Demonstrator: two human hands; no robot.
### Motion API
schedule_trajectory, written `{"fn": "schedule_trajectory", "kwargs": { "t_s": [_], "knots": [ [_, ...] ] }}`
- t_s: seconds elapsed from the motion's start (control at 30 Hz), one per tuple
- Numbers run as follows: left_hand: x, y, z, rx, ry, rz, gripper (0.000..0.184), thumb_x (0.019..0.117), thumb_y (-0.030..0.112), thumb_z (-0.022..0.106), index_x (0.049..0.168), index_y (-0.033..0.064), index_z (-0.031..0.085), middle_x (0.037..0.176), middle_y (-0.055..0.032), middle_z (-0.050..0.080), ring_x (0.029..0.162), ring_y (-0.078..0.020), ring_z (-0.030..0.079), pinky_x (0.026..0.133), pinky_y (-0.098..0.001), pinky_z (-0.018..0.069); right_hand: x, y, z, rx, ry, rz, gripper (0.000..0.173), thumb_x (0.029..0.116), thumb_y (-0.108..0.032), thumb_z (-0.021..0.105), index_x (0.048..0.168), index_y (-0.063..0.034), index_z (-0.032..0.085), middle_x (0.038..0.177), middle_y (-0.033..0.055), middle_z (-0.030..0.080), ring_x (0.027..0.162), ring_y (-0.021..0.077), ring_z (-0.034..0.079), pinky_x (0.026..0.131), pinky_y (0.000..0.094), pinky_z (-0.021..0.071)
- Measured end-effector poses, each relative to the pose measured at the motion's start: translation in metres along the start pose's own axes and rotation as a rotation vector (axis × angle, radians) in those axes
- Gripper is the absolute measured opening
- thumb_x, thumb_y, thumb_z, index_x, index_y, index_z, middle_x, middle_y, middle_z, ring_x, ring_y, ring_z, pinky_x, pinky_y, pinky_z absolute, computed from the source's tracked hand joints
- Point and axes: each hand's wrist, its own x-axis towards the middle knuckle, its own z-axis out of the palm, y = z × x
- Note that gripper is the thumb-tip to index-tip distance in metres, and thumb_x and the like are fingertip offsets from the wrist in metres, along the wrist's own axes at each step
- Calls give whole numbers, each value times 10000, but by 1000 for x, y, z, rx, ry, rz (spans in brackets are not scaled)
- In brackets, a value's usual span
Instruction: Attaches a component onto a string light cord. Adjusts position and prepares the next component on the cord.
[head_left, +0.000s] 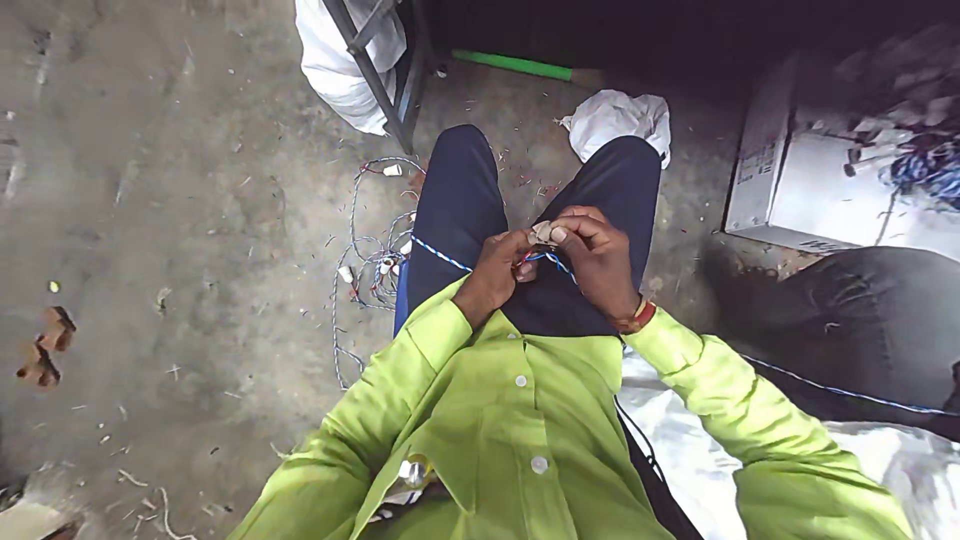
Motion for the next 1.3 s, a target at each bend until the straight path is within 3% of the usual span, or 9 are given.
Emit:
{"fn": "schedule_trajectory", "kwargs": {
  "t_s": [0.17, 0.37, 0.57, 0.77, 0.9, 1.07, 1.13, 1.23, 1.3],
  "knots": [
    [-8, 8, -2, 99, 35, 53, 163, 1012, 254, 526, 934, 184, 651, 630, 42, 487, 479, -45, 430, 461, -188, 387, 13, -9, -16, -352, -163, -179, 189, 989, -180, 668, 1073, -44, 769, 1107, 101, 667, 963, 117, 650, 841, 262, 559],
    [-1, 11, 2, 101, -88, 77, 222, 1041, 314, 561, 916, 165, 668, 691, 42, 568, 533, -28, 491, 491, -169, 425, 19, -11, -28, -330, -207, -184, 232, 930, -291, 754, 982, -67, 781, 1052, 55, 682, 955, 83, 641, 830, 237, 546],
    [1, 11, 8, 12, -110, 185, 154, 993, 211, 637, 933, 117, 744, 717, 16, 626, 534, -23, 505, 486, -167, 428, 1, -13, -10, 252, -45, -50, 63, 917, -66, 734, 891, -30, 778, 1047, 49, 679, 946, 124, 641, 783, 256, 575],
    [6, 7, 12, 34, 11, 152, 132, 976, 168, 654, 942, 80, 746, 697, 13, 612, 510, -34, 479, 478, -186, 426, -8, -12, 12, 619, 103, 227, 129, 967, -109, 669, 907, -69, 777, 1095, 27, 705, 927, 118, 681, 774, 292, 610],
    [6, 11, 17, -19, 63, 120, 130, 968, 163, 663, 915, 82, 749, 691, 8, 607, 506, -33, 462, 469, -186, 402, -5, -17, 21, 823, 179, 433, 196, 1020, -181, 595, 954, -90, 756, 883, 22, 738, 757, 80, 698, 679, 256, 604],
    [4, 11, 20, -95, 123, 67, 129, 971, 203, 670, 877, 127, 713, 663, 41, 561, 480, -19, 427, 446, -167, 381, 1, -24, 29, 950, 197, 511, 264, 1051, -330, 547, 997, -140, 723, 926, 7, 744, 830, 89, 722, 717, 260, 615],
    [5, 8, 25, -208, 106, 36, 132, 970, 178, 654, 861, 118, 699, 626, 45, 527, 474, -18, 438, 458, -165, 407, 7, -30, 24, 1014, 221, 480, 310, 1073, -392, 501, 997, -158, 689, 913, -9, 718, 858, 101, 713, 790, 293, 615],
    [4, 1, 23, -314, 41, 78, 96, 944, 152, 643, 885, 110, 705, 666, 34, 564, 504, -21, 464, 488, -169, 426, 20, -22, -5, 1196, 300, 223, 313, 1116, -341, 350, 1021, -205, 615, 910, -60, 632, 940, 84, 656, 985, 342, 546],
    [5, 4, 17, -300, 51, 156, 77, 924, 162, 665, 887, 120, 718, 685, 34, 592, 517, -21, 485, 502, -174, 441, 45, -6, -50, 1272, 632, 114, 313, 1121, -347, 315, 1007, -177, 552, 843, -30, 631, 877, 115, 673, 972, 387, 560]
  ]
}}
